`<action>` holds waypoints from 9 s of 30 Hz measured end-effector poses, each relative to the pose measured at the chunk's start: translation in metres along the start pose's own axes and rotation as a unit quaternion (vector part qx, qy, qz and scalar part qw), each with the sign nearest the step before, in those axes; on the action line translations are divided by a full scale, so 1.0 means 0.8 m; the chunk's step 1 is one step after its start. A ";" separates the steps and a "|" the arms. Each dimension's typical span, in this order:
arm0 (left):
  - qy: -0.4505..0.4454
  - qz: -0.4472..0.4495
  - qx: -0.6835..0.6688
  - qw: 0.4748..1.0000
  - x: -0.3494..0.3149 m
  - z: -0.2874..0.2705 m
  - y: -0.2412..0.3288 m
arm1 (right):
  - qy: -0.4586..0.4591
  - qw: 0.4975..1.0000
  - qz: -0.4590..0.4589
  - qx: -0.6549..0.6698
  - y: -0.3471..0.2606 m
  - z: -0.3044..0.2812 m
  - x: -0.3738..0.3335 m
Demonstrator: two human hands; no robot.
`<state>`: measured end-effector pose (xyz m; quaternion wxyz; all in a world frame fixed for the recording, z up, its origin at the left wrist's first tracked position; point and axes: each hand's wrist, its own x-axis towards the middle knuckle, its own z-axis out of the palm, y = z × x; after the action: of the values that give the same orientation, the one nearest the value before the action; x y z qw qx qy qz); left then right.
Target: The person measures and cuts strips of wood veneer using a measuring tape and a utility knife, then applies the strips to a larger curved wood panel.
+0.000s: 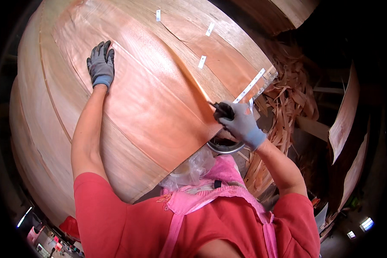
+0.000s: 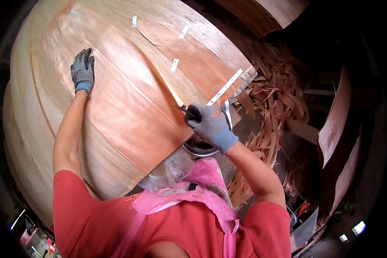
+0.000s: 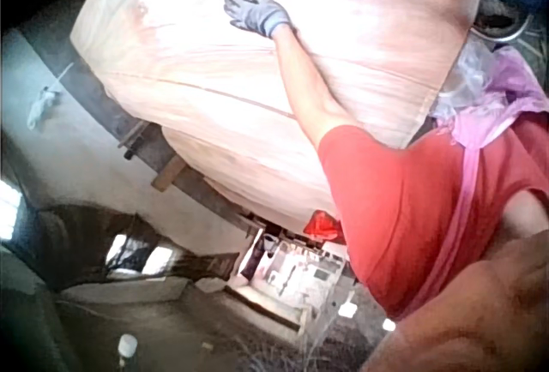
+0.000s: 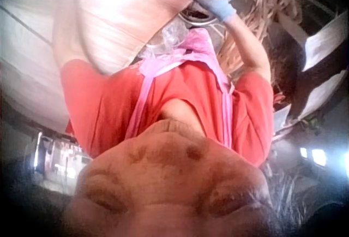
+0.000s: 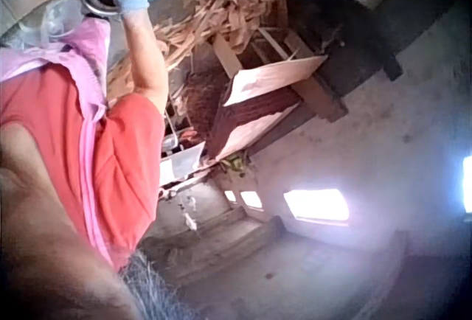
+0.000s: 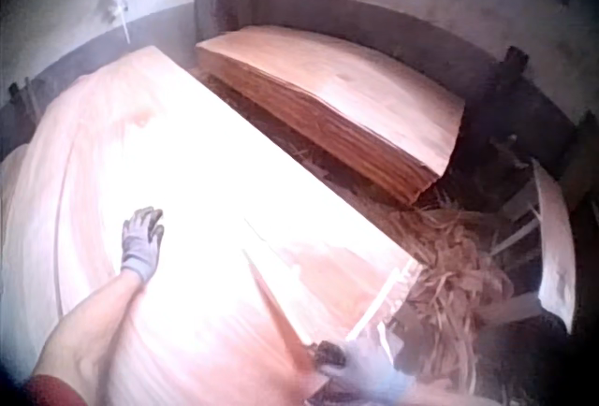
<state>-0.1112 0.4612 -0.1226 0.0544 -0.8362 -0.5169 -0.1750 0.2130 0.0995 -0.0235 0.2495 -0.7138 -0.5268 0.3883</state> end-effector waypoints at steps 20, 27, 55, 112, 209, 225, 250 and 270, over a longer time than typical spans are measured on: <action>-0.029 -0.059 -0.148 0.987 -0.012 0.034 -0.046 | -0.264 0.907 -0.321 0.075 -0.123 0.102 -0.013; -0.021 -0.032 -0.051 0.998 -0.023 0.014 -0.027 | -0.277 0.922 -0.259 0.083 -0.094 0.055 -0.011; -0.108 -0.086 -0.055 0.989 0.004 -0.056 0.033 | 0.073 0.926 -0.219 -0.297 -0.297 0.159 0.656; -0.111 -0.086 0.040 0.989 0.003 -0.055 0.046 | 0.124 0.986 0.032 -0.109 -0.097 0.022 0.026; -0.736 -0.118 -0.435 0.506 -0.560 -0.292 0.090 | -0.122 0.976 0.087 0.158 0.086 0.151 -0.325; -0.402 -0.360 -0.736 0.409 -0.496 -0.264 0.210 | -0.199 0.897 0.189 0.348 0.085 0.183 -0.300; -0.782 -0.288 -0.344 0.432 -0.575 -0.307 0.083 | -0.244 0.883 0.241 0.322 0.036 0.189 -0.354; -0.439 -0.301 -0.592 0.606 -0.424 -0.301 0.117 | -0.178 0.948 0.125 0.234 0.023 0.205 -0.309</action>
<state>-0.2225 0.0658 -0.0075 -0.7413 -0.4599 -0.4851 -0.0613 0.0540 -0.1491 -0.0598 0.2613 -0.6145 -0.3634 0.6497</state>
